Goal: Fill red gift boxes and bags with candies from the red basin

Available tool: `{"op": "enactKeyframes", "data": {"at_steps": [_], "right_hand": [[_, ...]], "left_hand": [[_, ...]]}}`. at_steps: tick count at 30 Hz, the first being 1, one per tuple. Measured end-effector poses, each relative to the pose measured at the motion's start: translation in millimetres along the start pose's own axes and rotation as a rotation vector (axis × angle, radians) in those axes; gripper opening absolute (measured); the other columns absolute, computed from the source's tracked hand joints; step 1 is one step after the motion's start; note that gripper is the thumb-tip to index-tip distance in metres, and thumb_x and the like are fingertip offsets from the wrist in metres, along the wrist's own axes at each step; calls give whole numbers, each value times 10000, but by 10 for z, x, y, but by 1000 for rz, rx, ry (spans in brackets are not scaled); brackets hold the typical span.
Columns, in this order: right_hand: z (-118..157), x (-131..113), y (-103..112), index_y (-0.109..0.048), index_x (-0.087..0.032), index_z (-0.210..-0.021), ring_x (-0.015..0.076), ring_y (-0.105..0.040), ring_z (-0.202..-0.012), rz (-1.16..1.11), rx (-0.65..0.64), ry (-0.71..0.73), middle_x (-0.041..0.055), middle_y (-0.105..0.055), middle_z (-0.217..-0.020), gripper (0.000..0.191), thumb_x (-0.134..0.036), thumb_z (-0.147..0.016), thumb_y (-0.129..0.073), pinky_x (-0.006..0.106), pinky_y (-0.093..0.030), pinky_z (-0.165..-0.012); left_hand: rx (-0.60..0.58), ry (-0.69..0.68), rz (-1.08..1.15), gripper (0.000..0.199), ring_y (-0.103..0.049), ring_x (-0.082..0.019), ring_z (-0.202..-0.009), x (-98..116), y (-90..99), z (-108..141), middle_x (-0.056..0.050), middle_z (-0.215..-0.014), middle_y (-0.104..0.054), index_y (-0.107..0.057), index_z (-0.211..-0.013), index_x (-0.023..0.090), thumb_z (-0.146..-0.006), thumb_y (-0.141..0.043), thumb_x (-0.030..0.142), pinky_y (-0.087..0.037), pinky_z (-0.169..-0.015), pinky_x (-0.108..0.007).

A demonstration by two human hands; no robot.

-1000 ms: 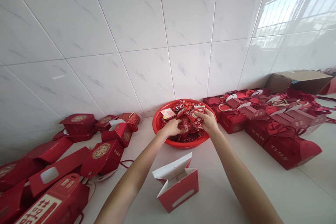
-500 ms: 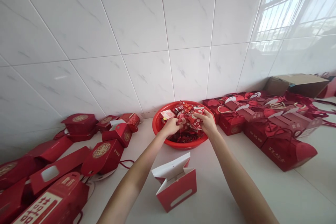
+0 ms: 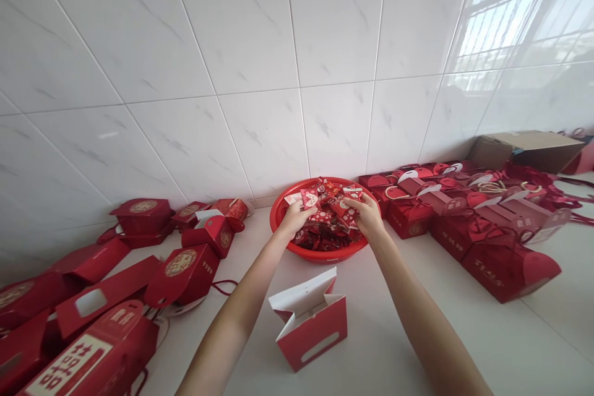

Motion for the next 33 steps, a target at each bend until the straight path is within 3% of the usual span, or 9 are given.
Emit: {"op": "enactKeyframes", "data": {"at_steps": [8, 10, 12, 15, 17, 20, 27, 31, 33], "right_hand": [[-11, 5, -6, -691, -204, -761, 228, -718, -727, 21, -18, 6, 30, -756, -776, 331, -226, -484, -870, 360, -595, -714], [-10, -1, -12, -694, -197, -762, 214, -712, -713, 17, -26, 19, 30, -755, -776, 335, -236, -483, -876, 347, -590, -715], [-11, -4, -13, -697, -193, -768, 200, -706, -698, 14, -28, 37, 25, -752, -774, 338, -247, -491, -882, 334, -583, -708], [-19, -11, -6, -689, -190, -767, 190, -698, -681, 12, -18, 69, 20, -741, -753, 329, -270, -515, -885, 323, -568, -690], [-25, -23, 0, -683, -192, -764, 197, -700, -690, 9, -7, 80, 22, -737, -743, 315, -294, -536, -876, 326, -562, -684], [-22, -57, -32, -684, -206, -763, 234, -721, -784, 2, -47, 45, 34, -750, -774, 267, -279, -559, -839, 345, -570, -713], [70, -186, -185, -728, -236, -813, 284, -711, -992, -62, -263, -22, 32, -772, -894, 262, -228, -559, -791, 368, -594, -789], [47, -120, -124, -715, -240, -830, 289, -722, -974, -39, -171, 2, 30, -769, -854, 318, -267, -550, -864, 379, -605, -783], [8, -75, -60, -700, -234, -804, 287, -732, -928, -58, -95, 7, 29, -764, -809, 346, -255, -516, -892, 388, -613, -779]], "left_hand": [[225, -177, -181, 346, -605, -269, -1192, 130, 102, 26, -89, -1143, -702, -662, -1047, 200, -712, -750, 211, -442, -1056, -401], [158, -253, -235, 236, -651, -249, -1073, 246, -1, 65, -74, -1056, -725, -700, -959, 205, -741, -747, 283, -481, -991, -360], [-1, -278, -268, 189, -681, -221, -873, 326, -178, 91, -46, -859, -739, -703, -797, 200, -772, -734, 384, -529, -862, -325], [-228, -153, -179, 336, -673, -197, -681, 314, -436, 88, -9, -618, -688, -631, -629, 188, -743, -766, 474, -547, -711, -302], [-306, -64, -88, 363, -682, -194, -614, 278, -556, 65, -11, -587, -692, -628, -650, 179, -754, -763, 499, -557, -650, -308], [-340, -17, 7, 356, -722, -200, -626, 239, -640, 11, -35, -663, -741, -657, -773, 173, -825, -704, 522, -581, -637, -320], [-296, -23, 94, 339, -758, -211, -769, 198, -611, -56, -64, -790, -779, -670, -920, 166, -878, -661, 502, -600, -749, -338], [-322, -51, 17, 311, -748, -213, -777, 226, -630, -13, -70, -843, -780, -680, -949, 171, -905, -610, 472, -589, -774, -360], [-336, -77, -78, 274, -737, -238, -803, 227, -604, 16, -64, -839, -775, -700, -900, 182, -817, -708, 444, -574, -769, -364]]}}
Point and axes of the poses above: each hand's wrist, its own z-axis away from the middle knuckle, its own y-axis out of the back of the hand, x = y × z, the point moved 6 cm from there along -z, towards the middle knuckle
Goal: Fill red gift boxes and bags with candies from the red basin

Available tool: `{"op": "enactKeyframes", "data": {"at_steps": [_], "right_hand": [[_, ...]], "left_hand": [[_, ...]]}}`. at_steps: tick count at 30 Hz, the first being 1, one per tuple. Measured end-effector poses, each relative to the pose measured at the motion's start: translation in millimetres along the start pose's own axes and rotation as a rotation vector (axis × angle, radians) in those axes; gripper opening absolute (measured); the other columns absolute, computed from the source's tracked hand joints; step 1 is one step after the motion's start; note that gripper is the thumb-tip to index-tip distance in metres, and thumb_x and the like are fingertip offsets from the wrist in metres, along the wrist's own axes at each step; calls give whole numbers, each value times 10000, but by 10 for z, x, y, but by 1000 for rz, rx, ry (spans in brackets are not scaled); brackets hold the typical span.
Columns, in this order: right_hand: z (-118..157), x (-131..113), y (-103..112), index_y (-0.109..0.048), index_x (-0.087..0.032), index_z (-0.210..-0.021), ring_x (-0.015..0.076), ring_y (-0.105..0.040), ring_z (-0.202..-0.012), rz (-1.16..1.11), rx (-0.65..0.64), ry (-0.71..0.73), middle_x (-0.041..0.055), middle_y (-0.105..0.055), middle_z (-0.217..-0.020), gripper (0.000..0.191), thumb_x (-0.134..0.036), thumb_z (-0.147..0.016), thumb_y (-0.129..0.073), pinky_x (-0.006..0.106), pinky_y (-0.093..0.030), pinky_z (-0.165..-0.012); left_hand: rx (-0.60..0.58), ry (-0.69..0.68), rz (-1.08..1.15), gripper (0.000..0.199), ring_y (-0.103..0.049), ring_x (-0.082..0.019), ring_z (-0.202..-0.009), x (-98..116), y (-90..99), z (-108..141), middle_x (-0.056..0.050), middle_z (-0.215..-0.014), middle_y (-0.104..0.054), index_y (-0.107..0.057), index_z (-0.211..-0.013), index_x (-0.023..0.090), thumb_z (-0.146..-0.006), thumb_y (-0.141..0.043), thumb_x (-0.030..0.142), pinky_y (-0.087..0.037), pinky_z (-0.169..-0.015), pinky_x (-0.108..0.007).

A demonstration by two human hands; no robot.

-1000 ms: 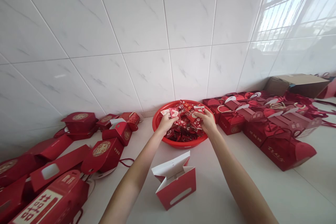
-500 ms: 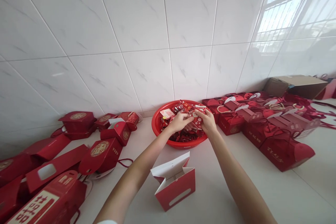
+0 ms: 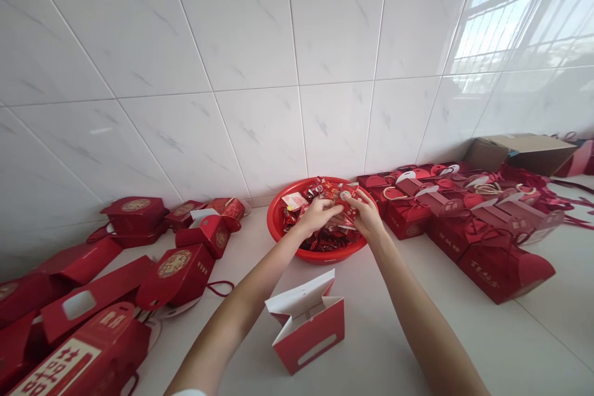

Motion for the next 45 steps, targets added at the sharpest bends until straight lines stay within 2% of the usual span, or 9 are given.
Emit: {"op": "enactKeyframes", "data": {"at_steps": [5, 8, 14, 23, 27, 32, 36, 39, 45], "right_hand": [[-48, 22, 126, -681, -232, -749, 247, -740, -811, -98, 145, 17, 14, -765, -776, 338, -182, -497, -900, 381, -636, -739], [-29, 3, 109, -688, -220, -759, 231, -741, -775, -82, 144, 4, 16, -767, -778, 313, -177, -522, -888, 349, -639, -696], [64, -66, -35, -719, -176, -757, 214, -742, -792, -39, 75, -69, 51, -774, -790, 212, -214, -600, -855, 286, -630, -727], [443, -250, -479, -710, -200, -882, 190, -731, -715, 116, -198, -210, 28, -767, -829, 380, -244, -571, -924, 271, -609, -608], [651, -321, -645, -719, -208, -964, 225, -746, -841, 192, -266, -182, 45, -774, -922, 411, -321, -618, -909, 309, -619, -697], [798, -521, -703, -710, -228, -1067, 261, -733, -948, 349, -267, -19, 54, -767, -1001, 445, -414, -691, -860, 354, -606, -803], [918, -788, -721, -725, -219, -1062, 268, -725, -939, 438, -362, 92, 60, -763, -992, 393, -415, -739, -832, 389, -602, -844], [1015, -931, -731, -733, -223, -1077, 266, -715, -949, 500, -432, 110, 63, -759, -996, 377, -397, -756, -826, 392, -597, -858], [1176, -969, -862, -729, -213, -1097, 255, -690, -964, 706, -623, 141, 61, -740, -1023, 339, -422, -831, -751, 361, -570, -855]], "left_hand": [[8, -30, -345, 333, -684, -287, -841, -67, 116, 91, -18, -736, -732, -692, -681, 230, -422, -877, 132, -486, -831, -348], [35, -46, -405, 165, -641, -246, -735, -79, 169, 102, -11, -650, -674, -637, -607, 221, -607, -801, 244, -450, -775, -332], [147, -116, -365, 431, -494, -162, -607, 82, 335, 207, 35, -558, -479, -495, -588, 197, -847, -572, 533, -386, -624, -281], [422, -271, 122, 401, -656, -218, -874, 359, 585, 783, -46, -868, -729, -744, -844, 157, -769, -721, 550, -512, -831, -313], [529, -322, 188, 389, -680, -239, -943, 497, 557, 1028, -73, -960, -760, -758, -928, 149, -783, -737, 509, -530, -881, -342], [401, -348, 109, 405, -673, -238, -1057, 747, 518, 1434, -89, -1099, -732, -688, -1138, 192, -834, -715, 459, -527, -940, -355], [34, -328, -221, 195, -626, -240, -1170, 899, 462, 1836, -76, -1212, -691, -760, -844, 213, -880, -684, 389, -481, -1011, -329], [-153, -188, -405, 213, -689, -206, -1015, 801, 398, 2023, -57, -1138, -728, -800, -927, 249, -908, -646, 395, -521, -898, -283], [133, 28, -532, 268, -722, -240, -962, 530, 475, 1897, -36, -1078, -775, -790, -1032, 258, -856, -680, 428, -555, -802, -290]]}}
Point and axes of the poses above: each hand's wrist, its own z-axis away from the middle knuckle, its own y-axis out of the back of the hand, x = y × z, the point moved 6 cm from there along -z, towards the middle knuckle
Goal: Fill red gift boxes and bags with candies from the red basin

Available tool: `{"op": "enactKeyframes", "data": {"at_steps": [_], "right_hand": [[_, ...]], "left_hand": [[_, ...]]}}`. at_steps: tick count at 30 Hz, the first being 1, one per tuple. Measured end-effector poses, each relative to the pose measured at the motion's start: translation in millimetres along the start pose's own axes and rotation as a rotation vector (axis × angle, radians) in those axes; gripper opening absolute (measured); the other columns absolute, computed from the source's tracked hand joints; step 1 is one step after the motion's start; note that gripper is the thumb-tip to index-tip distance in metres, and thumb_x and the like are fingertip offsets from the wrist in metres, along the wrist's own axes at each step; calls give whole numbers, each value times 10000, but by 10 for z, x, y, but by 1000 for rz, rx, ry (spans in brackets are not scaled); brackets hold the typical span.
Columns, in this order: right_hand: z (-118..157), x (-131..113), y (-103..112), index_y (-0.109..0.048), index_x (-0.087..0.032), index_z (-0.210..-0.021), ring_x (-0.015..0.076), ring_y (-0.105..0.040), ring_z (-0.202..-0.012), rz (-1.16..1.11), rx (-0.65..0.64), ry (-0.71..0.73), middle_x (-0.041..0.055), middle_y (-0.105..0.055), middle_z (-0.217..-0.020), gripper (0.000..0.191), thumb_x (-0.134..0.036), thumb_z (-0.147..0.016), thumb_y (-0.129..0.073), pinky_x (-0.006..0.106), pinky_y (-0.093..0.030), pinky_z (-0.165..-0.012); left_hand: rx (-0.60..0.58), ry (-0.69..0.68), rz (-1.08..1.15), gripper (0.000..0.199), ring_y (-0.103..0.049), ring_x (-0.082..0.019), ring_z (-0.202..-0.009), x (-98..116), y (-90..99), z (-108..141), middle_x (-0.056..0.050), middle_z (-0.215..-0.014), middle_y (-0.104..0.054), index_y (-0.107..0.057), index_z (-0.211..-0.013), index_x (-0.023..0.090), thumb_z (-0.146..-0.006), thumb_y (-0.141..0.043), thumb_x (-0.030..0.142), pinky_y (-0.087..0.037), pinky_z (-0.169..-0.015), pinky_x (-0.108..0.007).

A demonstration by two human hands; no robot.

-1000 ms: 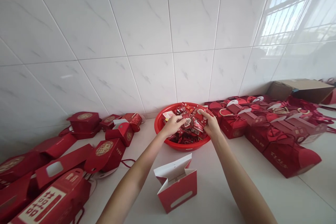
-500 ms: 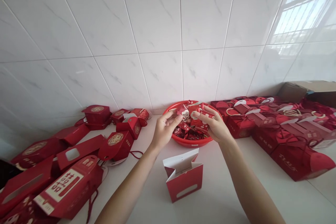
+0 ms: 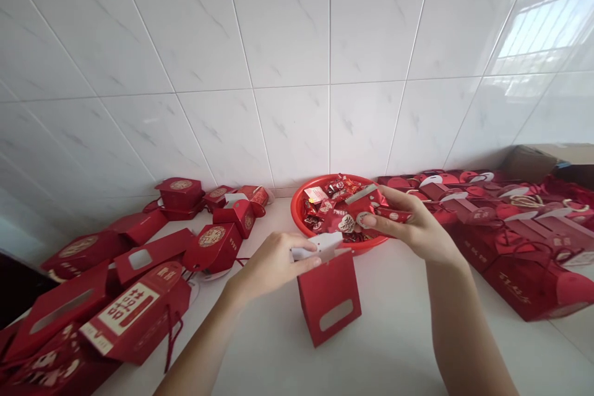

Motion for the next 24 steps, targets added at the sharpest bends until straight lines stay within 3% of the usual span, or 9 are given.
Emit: {"op": "enactKeyframes", "data": {"at_steps": [3, 8, 11, 14, 18, 24], "right_hand": [[-17, 8, -68, -715, -202, -1080, 238, -673, -941, 127, -43, 5, 60, -725, -997, 319, -434, -861, -707, 344, -556, -836], [-37, 85, -151, -684, -219, -1121, 207, -657, -863, 321, -102, 47, 53, -722, -975, 295, -415, -904, -645, 303, -538, -737], [-33, 173, -231, -670, -241, -1134, 176, -631, -727, 410, -197, 11, 30, -721, -893, 253, -364, -919, -619, 273, -493, -621], [-45, 196, -330, -670, -251, -1104, 173, -618, -707, 414, -248, 17, 24, -716, -895, 209, -326, -917, -614, 269, -466, -600], [-115, 191, -462, -676, -231, -1044, 176, -593, -727, 308, -180, 67, 27, -676, -860, 197, -372, -913, -629, 269, -453, -602], [-243, 430, -634, -643, -193, -881, 155, -559, -683, 118, -42, -18, -5, -596, -746, 348, -527, -824, -721, 249, -440, -575]], "left_hand": [[45, -27, 36, 330, -708, -255, -1024, 26, 23, -138, -39, -1113, -769, -776, -1064, 240, -766, -776, 381, -562, -835, -297], [9, -191, 4, 415, -700, -231, -967, 174, 67, -233, -12, -1063, -764, -749, -1125, 263, -732, -812, 377, -562, -805, -290], [-5, -204, 18, 492, -696, -252, -1005, 143, 65, -227, -42, -1119, -750, -738, -1164, 243, -699, -834, 369, -569, -807, -299], [-22, -225, 60, 513, -685, -284, -1059, 91, 68, -209, -73, -1166, -735, -734, -1188, 238, -697, -829, 357, -572, -848, -333], [-75, -200, 106, 491, -689, -274, -1052, 24, 73, -202, -77, -1181, -727, -722, -1207, 242, -732, -799, 339, -567, -874, -342], [-100, -217, 170, 336, -689, -258, -1018, 32, 75, -205, -37, -1096, -753, -754, -1064, 235, -736, -786, 304, -559, -854, -329]]}}
Point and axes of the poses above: each hand's wrist, its own z-axis away from the middle knuckle, its own y-axis out of the back of the hand, x = y × z, the point moved 6 cm from there along -z, towards the middle knuckle
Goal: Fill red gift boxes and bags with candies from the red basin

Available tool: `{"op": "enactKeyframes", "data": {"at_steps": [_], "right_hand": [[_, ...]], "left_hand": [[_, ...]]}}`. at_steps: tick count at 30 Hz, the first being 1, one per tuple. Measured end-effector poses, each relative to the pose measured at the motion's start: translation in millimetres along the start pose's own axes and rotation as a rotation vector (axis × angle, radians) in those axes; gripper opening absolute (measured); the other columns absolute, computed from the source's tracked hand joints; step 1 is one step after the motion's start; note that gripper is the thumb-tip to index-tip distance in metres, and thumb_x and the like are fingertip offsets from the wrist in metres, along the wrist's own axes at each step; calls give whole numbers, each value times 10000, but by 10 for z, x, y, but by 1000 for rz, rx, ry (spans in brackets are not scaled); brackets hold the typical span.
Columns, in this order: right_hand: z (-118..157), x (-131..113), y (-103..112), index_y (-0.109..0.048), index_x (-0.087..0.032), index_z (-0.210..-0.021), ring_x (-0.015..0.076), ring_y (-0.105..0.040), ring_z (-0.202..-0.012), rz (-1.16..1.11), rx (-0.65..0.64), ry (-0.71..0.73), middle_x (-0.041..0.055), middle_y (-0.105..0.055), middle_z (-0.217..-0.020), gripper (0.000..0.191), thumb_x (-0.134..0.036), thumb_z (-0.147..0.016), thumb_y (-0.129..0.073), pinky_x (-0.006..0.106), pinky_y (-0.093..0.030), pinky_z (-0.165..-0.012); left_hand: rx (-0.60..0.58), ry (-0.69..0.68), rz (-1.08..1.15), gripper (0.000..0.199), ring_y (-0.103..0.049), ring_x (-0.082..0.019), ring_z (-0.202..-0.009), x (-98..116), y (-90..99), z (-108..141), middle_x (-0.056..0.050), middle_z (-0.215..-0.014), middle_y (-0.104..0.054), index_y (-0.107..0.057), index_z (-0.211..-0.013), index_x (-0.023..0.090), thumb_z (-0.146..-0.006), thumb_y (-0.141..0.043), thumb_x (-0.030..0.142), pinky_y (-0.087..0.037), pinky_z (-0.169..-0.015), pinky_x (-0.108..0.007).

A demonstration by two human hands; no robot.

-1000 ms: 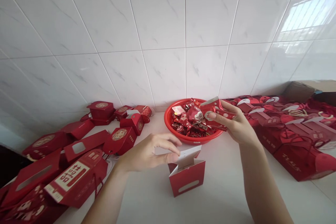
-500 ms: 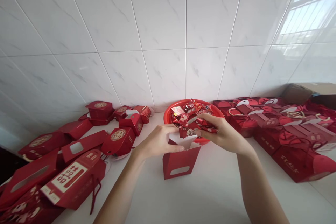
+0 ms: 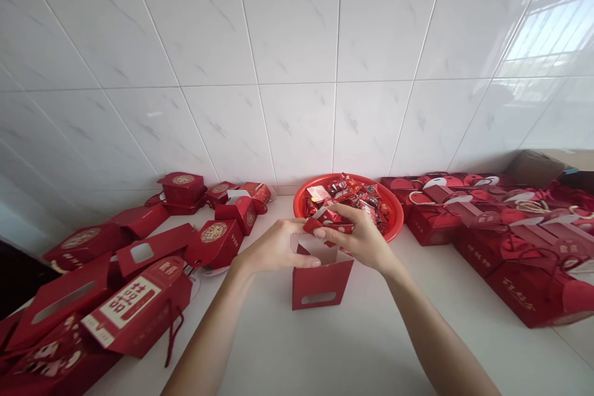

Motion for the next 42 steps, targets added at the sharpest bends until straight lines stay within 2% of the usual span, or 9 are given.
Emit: {"op": "enactKeyframes", "data": {"at_steps": [3, 9, 14, 20, 24, 27, 30, 38, 42], "right_hand": [[-29, 66, -31, -661, -185, -863, 147, -541, -668, 39, 13, -13, 2, -609, -755, 363, -543, -829, -709, 247, -423, -557], [-1, -19, 58, -662, -193, -916, 154, -559, -661, 23, 96, 31, 11, -624, -759, 355, -543, -855, -673, 262, -453, -575], [4, -75, -31, -645, -206, -883, 158, -573, -680, -214, 181, 59, 7, -612, -764, 304, -509, -865, -665, 276, -479, -619], [-44, -30, -226, -630, -200, -873, 156, -552, -713, -256, 150, 56, 2, -609, -780, 317, -503, -817, -709, 266, -459, -652], [-26, -36, -94, -586, -197, -771, 129, -485, -632, -227, 206, 40, -22, -531, -683, 346, -515, -818, -712, 255, -416, -593], [-26, -38, -68, -642, -194, -812, 139, -525, -656, -136, 62, 48, -11, -587, -715, 303, -489, -837, -710, 265, -437, -615], [-27, -29, -84, -702, -202, -934, 186, -627, -812, -19, -61, 96, 37, -692, -889, 273, -467, -875, -679, 308, -502, -750], [-13, -62, 219, -720, -227, -996, 242, -686, -955, 44, 89, 95, 72, -738, -1027, 267, -462, -886, -658, 373, -547, -833], [15, -69, 417, -714, -236, -1053, 238, -693, -935, 56, 100, 74, 67, -738, -1011, 325, -489, -850, -700, 379, -551, -850]], "left_hand": [[-10, 18, 6, 303, -694, -250, -996, -27, -2, -4, -37, -1082, -757, -756, -1033, 222, -741, -779, 299, -555, -836, -323], [23, 92, -6, 590, -608, -294, -1238, -141, 39, -4, -63, -1298, -691, -701, -1242, 257, -676, -847, 336, -485, -1026, -392], [22, 58, 45, 550, -614, -315, -1232, -137, 19, -24, -76, -1275, -705, -729, -1198, 253, -669, -861, 320, -500, -1009, -411], [0, 2, 37, 389, -687, -288, -1083, -114, 15, -26, -47, -1100, -772, -766, -1110, 258, -727, -816, 308, -521, -962, -396], [3, 21, 20, 530, -626, -306, -1216, -161, 36, -28, -71, -1252, -718, -725, -1208, 276, -691, -840, 312, -498, -1009, -414], [-19, 27, 12, 486, -645, -288, -1180, -190, 30, -36, -64, -1227, -728, -739, -1178, 276, -707, -831, 353, -510, -986, -391], [-39, 25, 11, 472, -651, -277, -1162, -210, 22, -38, -55, -1233, -724, -741, -1172, 283, -719, -822, 384, -501, -1000, -392], [-78, 115, 24, 548, -586, -296, -1279, -263, 78, 7, -58, -1338, -671, -719, -1214, 316, -685, -831, 403, -482, -1041, -394], [-29, 63, -52, 452, -674, -256, -1129, -230, 110, 23, -18, -1223, -734, -738, -1169, 323, -721, -771, 271, -557, -874, -299]]}}
Point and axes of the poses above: each hand's wrist, its own z-axis away from the middle knuckle, its own y-axis out of the back of the hand, x = y × z, the point moved 6 cm from there along -z, towards the middle knuckle
